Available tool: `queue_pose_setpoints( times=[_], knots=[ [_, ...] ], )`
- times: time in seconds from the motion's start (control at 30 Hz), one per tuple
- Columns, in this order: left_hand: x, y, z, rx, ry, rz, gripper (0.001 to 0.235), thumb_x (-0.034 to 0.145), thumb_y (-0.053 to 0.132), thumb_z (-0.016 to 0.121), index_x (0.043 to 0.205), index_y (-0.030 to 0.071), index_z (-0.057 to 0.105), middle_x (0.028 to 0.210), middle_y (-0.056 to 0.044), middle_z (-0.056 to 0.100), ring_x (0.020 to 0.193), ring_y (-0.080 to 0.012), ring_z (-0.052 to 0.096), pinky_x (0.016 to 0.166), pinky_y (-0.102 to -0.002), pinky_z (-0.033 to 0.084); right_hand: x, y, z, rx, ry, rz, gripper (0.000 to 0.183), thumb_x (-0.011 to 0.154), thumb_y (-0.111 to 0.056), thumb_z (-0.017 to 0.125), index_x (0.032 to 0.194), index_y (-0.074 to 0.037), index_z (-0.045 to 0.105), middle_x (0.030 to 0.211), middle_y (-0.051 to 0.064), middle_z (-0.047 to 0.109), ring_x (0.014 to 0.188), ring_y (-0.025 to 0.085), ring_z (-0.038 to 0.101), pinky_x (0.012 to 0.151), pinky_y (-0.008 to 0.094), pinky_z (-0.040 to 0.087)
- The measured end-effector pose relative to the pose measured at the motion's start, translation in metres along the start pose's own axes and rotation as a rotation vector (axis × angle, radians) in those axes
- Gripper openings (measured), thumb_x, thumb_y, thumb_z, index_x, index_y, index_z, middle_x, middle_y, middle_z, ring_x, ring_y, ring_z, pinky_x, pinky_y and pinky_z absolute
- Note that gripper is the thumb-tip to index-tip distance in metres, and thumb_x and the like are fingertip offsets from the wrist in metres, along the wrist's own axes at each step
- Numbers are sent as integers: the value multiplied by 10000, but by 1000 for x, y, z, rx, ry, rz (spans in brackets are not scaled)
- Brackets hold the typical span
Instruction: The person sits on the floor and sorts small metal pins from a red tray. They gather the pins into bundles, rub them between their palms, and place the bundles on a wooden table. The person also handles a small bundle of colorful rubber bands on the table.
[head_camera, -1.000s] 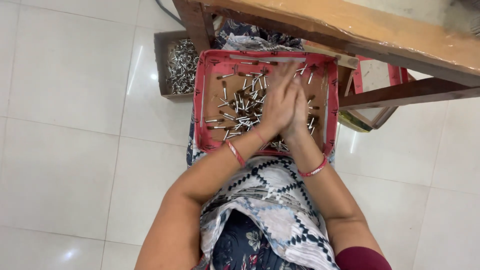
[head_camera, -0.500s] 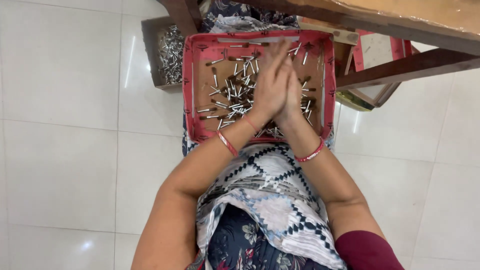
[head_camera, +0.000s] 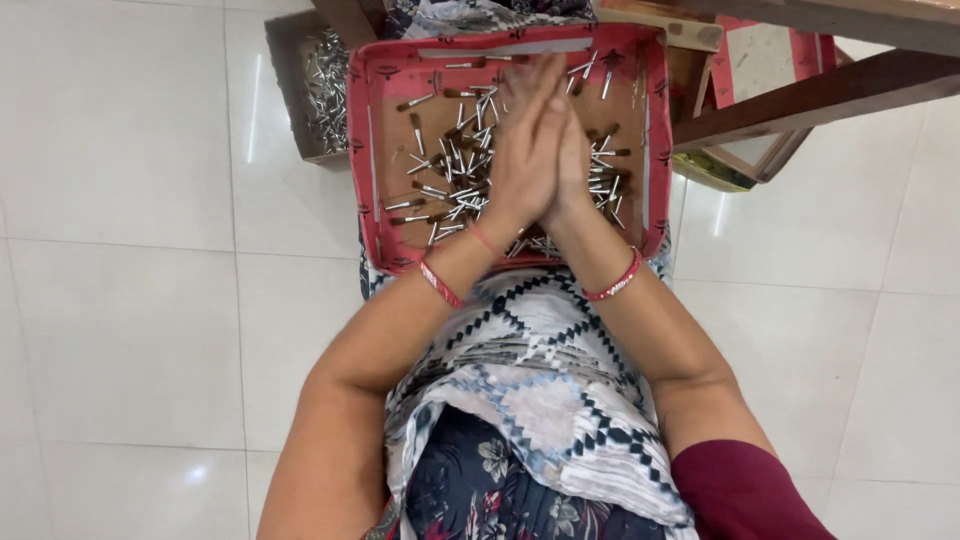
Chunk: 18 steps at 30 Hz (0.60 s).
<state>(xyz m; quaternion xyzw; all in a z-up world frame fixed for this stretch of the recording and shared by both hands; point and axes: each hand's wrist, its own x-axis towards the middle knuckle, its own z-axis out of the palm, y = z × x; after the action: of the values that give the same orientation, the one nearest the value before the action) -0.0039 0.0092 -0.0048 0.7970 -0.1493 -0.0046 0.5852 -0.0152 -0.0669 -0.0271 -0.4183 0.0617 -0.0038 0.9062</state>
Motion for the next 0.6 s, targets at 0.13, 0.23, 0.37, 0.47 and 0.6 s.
queue_pose_setpoints(
  times=[0.13,0.23,0.37,0.47,0.6],
  knots=[
    [16,-13,-9,98,185,56,455,1190,415,348,1590,210,422,1691,-50,374,1632,-300,287,1383,-429,200,11,1,15,86,245,227,692,1091,-470,407,1606,-10,369,1648,198,405,1509,339,386,1215,431,356],
    [-1,-4,-6,39,60,22,541,1149,380,360,1634,143,396,1756,-170,186,1633,-435,73,1301,-563,-38,13,23,-13,-17,-178,-82,674,1135,-518,347,1680,-141,220,1749,115,278,1649,249,255,1363,380,267],
    [18,-13,-15,50,105,48,511,1160,421,404,1617,194,440,1719,-89,334,1640,-358,239,1389,-507,160,10,9,15,87,36,128,676,1095,-484,383,1635,-86,299,1704,148,321,1601,315,275,1303,417,264],
    [9,-9,-11,43,103,57,500,1156,398,402,1615,203,444,1716,-95,332,1639,-360,217,1374,-518,139,15,2,17,68,-99,9,674,1115,-495,384,1660,-119,255,1729,129,292,1639,318,241,1337,432,253],
    [28,-32,-16,72,179,76,414,1183,379,406,1568,239,465,1687,-44,412,1585,-279,277,1339,-446,213,12,4,37,189,179,206,661,1087,-464,423,1622,-83,348,1661,131,365,1541,304,323,1267,427,300]
  ],
)
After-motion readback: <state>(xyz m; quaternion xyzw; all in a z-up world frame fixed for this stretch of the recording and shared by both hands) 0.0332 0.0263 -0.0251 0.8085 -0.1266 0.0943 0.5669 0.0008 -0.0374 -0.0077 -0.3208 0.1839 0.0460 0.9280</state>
